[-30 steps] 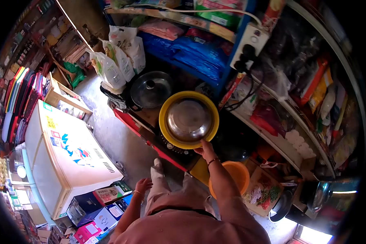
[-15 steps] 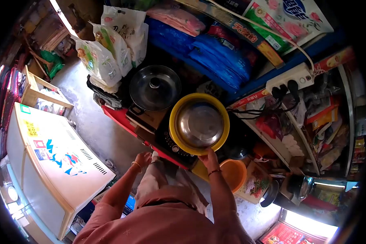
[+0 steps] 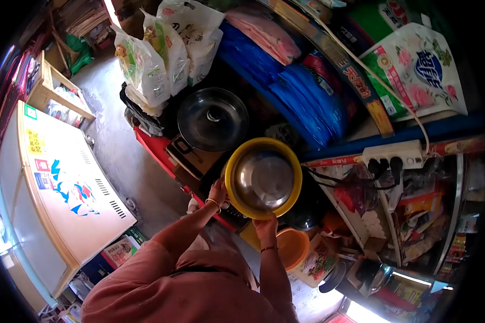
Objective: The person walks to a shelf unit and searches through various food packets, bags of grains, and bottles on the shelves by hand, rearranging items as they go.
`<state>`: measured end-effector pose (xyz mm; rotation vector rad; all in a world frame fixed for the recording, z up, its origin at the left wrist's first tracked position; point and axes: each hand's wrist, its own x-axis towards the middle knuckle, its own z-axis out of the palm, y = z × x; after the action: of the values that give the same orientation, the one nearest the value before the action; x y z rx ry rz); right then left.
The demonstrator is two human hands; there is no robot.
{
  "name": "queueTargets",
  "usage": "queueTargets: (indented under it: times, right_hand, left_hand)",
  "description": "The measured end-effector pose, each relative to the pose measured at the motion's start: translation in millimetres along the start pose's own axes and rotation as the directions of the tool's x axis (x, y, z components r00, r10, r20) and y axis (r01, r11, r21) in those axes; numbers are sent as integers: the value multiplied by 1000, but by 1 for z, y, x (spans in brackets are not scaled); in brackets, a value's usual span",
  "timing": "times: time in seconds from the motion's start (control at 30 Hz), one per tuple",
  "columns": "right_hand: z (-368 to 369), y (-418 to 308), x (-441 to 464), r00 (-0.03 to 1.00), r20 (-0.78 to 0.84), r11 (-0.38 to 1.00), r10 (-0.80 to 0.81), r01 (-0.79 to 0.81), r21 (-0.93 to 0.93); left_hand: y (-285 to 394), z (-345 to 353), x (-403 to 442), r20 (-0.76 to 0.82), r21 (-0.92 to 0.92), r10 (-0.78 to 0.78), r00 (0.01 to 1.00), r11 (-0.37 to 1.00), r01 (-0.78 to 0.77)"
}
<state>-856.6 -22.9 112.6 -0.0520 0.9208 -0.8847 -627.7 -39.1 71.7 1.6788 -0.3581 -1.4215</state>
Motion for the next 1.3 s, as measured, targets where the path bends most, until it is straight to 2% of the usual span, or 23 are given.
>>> queueTargets:
  times: [0.03, 0.07, 0.1, 0.13, 0.17, 0.23, 0.27, 0.37, 0.4, 0.5, 0.63, 0.73, 0.77, 0.8, 0.87, 0.93, 0.97, 1.03, 1.1, 1.13, 1.17, 1.23, 1.3]
  right_hand:
    - [2, -1, 0, 1000, 4, 1000, 5, -5, -7]
    - [15, 0, -10, 993, -109, 996, -48, 55, 67]
    - [22, -1, -16, 970, -226, 983, -94, 126, 134]
    - [22, -1, -17, 969, -227, 983, -96, 128, 131]
    - [19, -2, -18, 972, -211, 990, -102, 121, 77]
    - [8, -5, -14, 975, -193, 993, -108, 114, 18]
    - [2, -6, -10, 978, -179, 994, -112, 106, -40]
    - [-21, -11, 3, 977, -170, 985, -126, 102, -141]
    - [-22, -13, 5, 975, -178, 978, -131, 98, -184]
    - [-26, -17, 7, 978, -105, 965, -180, 155, -210]
    - [-42, -28, 6, 980, -122, 955, -156, 118, -273]
    - [-46, -29, 8, 980, -153, 965, -129, 88, -247]
    - [-42, -25, 4, 966, -82, 827, -244, 163, -539]
    - [-39, -22, 1, 955, -32, 723, -294, 200, -662]
    - [-15, -19, -13, 924, 55, 377, -379, 208, -902]
    - [-1, -18, -21, 903, 97, 138, -419, 169, -976]
    - [-1, -16, -20, 916, 11, 360, -401, 169, -917]
    - [-6, -14, -13, 917, -44, 570, -396, 208, -795]
    - [-30, -11, -1, 974, -147, 865, -171, 77, -495]
    - [-42, -8, 2, 972, -126, 869, -198, 114, -482]
    - [-55, -4, 4, 931, -68, 715, -359, 227, -661]
    - [-37, -8, 4, 861, 29, 516, -508, 331, -790]
    - [18, -21, -19, 742, -363, 622, -563, 91, -778]
  left_hand:
    - [7, 1, -7, -169, 143, 235, 957, 967, -212]
    - [5, -1, -6, -174, 140, 233, 957, 967, -210]
    - [0, -6, -4, -116, 295, 384, 916, 894, -338]
    - [-5, -9, 0, -33, 433, 518, 855, 778, -455]
    - [2, -12, -1, -34, 430, 518, 855, 780, -455]
    - [22, -17, -5, 192, 96, 100, 976, 988, -120]
    - [24, -17, -6, 225, 15, 71, 972, 997, -76]
    - [42, -13, -22, 133, -46, 2, 991, 999, 4]
    - [57, -13, -34, 99, 47, 68, 993, 996, -73]
    - [30, -8, -32, 202, -9, -17, 979, 1000, 19]
    - [-5, 0, -43, 177, -189, -11, 984, 981, 45]
    - [-8, -3, -43, 152, -189, 14, 988, 982, 15]
    - [-11, -5, -40, 127, -168, 38, 991, 986, -16]
    - [-12, -5, -34, 77, -186, 93, 993, 979, -78]
    - [-12, -9, -25, 108, -193, 74, 991, 980, -52]
    - [-26, -13, -10, 138, -165, 106, 985, 983, -83]
    - [-35, -17, -5, 150, -156, 120, 981, 983, -97]
    - [-38, -22, 5, 314, -125, 49, 948, 992, -10]
    - [-35, -24, -5, 259, -206, 109, 960, 977, -55]
    - [-44, -26, -3, 218, -195, 129, 967, 977, -87]
    - [-48, -29, 2, 172, -185, 147, 974, 976, -114]
    - [-22, -30, -12, 104, -179, 134, 986, 977, -113]
    - [-16, -24, -10, 37, -296, 100, 994, 952, -85]
